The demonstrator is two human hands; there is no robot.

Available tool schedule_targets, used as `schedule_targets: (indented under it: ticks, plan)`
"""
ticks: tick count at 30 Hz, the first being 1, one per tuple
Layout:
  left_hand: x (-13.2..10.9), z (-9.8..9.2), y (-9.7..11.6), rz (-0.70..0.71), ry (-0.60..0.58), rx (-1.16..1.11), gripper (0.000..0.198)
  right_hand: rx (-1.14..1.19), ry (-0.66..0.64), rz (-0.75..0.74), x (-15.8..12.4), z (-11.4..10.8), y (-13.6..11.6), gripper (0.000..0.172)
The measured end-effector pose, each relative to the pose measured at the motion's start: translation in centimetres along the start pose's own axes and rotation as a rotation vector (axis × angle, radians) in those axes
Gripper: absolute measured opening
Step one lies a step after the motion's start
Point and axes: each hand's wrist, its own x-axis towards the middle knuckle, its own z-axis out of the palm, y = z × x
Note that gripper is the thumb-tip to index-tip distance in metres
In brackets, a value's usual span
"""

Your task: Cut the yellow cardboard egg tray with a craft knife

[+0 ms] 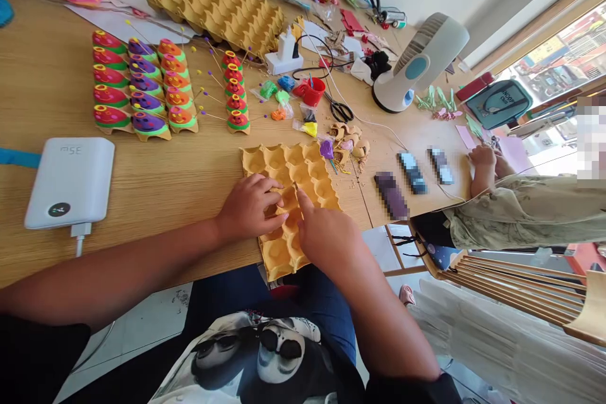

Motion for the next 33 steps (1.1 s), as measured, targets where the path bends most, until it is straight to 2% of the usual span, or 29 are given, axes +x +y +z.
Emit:
schedule_targets:
  ticks: [5, 13, 18, 24, 33]
  plan:
    - [0.1, 0.0, -0.1, 0.009, -0.001, 0.018, 0.028, 0.017, -0.001, 0.037, -0.1, 1.1, -0.5, 0.068]
    - [0.0, 0.1, -0.3, 0.032, 0.011, 0.03, 0.029, 0.207, 0.081, -0.008, 0.3, 3.7, 1.1, 0.067]
    - [0.1, 0.1, -0.3, 0.019, 0.01, 0.004, 0.028, 0.213, 0.105, -0.003, 0.0, 3.9, 1.3, 0.067]
    - [0.0, 0.1, -0.2, 0.002, 0.015, 0.0, 0.027, 0.203, 0.231, 0.051, -0.6, 3.7, 1.3, 0.066]
    - [0.0, 0.0, -0.3, 0.031, 0.019, 0.021, 0.029, 0.145, 0.152, 0.043, 0.3, 4.1, 0.8, 0.066]
